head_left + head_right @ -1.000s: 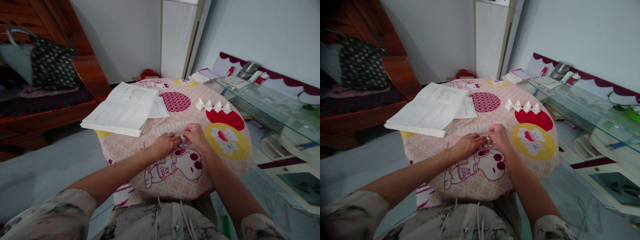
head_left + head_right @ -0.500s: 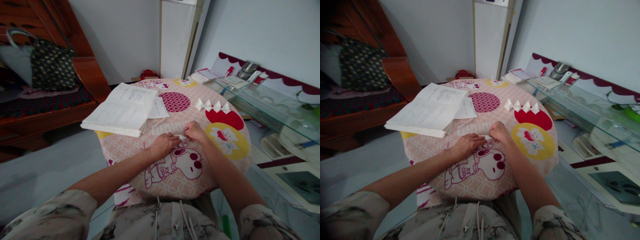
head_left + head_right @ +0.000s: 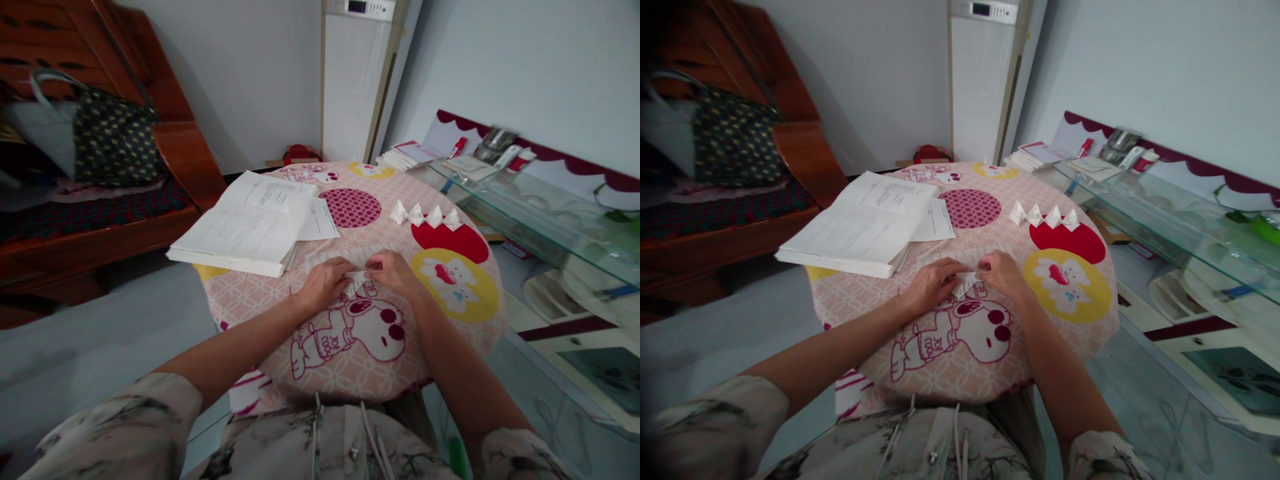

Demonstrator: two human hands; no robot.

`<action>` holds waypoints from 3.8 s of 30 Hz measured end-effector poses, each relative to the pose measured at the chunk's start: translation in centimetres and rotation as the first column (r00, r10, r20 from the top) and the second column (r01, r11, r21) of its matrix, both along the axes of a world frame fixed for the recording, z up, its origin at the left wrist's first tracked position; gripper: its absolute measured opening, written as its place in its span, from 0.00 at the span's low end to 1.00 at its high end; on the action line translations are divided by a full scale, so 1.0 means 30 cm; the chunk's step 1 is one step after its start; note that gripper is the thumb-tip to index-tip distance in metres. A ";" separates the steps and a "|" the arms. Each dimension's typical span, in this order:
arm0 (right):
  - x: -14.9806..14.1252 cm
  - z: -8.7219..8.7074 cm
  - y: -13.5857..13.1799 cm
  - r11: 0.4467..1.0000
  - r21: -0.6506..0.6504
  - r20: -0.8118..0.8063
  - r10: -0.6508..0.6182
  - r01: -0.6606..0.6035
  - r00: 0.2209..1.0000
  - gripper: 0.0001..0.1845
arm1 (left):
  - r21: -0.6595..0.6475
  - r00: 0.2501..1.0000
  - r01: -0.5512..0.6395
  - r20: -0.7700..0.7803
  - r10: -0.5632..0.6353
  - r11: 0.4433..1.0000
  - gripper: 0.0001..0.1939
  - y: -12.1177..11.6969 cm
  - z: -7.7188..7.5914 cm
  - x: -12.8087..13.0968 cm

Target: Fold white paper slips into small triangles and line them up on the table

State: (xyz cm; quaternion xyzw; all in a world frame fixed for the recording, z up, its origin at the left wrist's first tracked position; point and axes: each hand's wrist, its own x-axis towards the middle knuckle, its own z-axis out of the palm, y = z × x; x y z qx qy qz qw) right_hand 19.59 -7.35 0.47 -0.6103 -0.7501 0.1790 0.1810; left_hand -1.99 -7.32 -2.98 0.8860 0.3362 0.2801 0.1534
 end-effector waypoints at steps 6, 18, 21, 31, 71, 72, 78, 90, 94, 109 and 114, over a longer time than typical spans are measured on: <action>-0.003 -0.004 -0.013 1.000 -0.017 0.054 0.022 -0.021 0.998 0.08 | -0.048 0.984 -0.096 -0.154 0.088 0.994 0.10 0.037 0.020 0.014; 0.023 0.004 -0.029 0.979 -0.130 -0.331 0.108 -0.158 0.937 0.09 | -0.414 0.994 -0.052 0.070 0.089 0.909 0.09 0.036 0.066 0.009; 0.019 -0.001 -0.034 0.982 -0.062 -0.424 0.138 -0.181 0.895 0.11 | -0.445 0.989 0.024 0.140 0.043 0.895 0.11 0.042 0.067 -0.001; -0.011 0.014 -0.045 0.978 0.016 -0.437 0.195 -0.209 0.878 0.11 | -0.495 0.943 0.186 0.333 -0.012 0.849 0.09 0.059 0.070 -0.014; -0.076 0.029 -0.066 0.988 0.087 -0.468 0.154 -0.127 0.870 0.11 | -0.523 0.924 0.141 0.375 0.079 0.841 0.06 0.058 0.116 -0.012; -0.073 0.027 -0.064 0.989 0.082 -0.481 0.146 -0.121 0.864 0.11 | -0.547 0.919 0.155 0.386 0.083 0.823 0.06 0.063 0.110 -0.016; -0.021 0.012 -0.042 0.997 0.037 -0.578 0.073 -0.063 0.813 0.12 | -0.606 0.905 0.176 0.410 0.114 0.776 0.04 0.083 0.088 -0.053; 0.064 0.029 -0.045 0.998 -0.012 -0.682 -0.051 0.058 0.730 0.10 | -0.647 0.901 0.075 0.370 0.226 0.759 0.05 0.092 0.101 -0.103; 0.064 0.035 -0.037 0.989 0.008 -0.756 -0.091 0.148 0.648 0.10 | -0.615 0.810 0.030 0.477 0.341 0.788 0.07 0.133 0.105 -0.134; -0.030 -0.024 0.007 0.955 0.266 -0.541 0.035 0.132 0.841 0.11 | -0.586 0.900 0.102 0.399 0.176 0.804 0.13 0.217 0.097 -0.007; -0.036 -0.025 0.018 0.965 0.236 -0.516 0.026 0.113 0.856 0.09 | -0.596 0.864 0.140 0.464 0.197 0.791 0.14 0.223 0.081 -0.014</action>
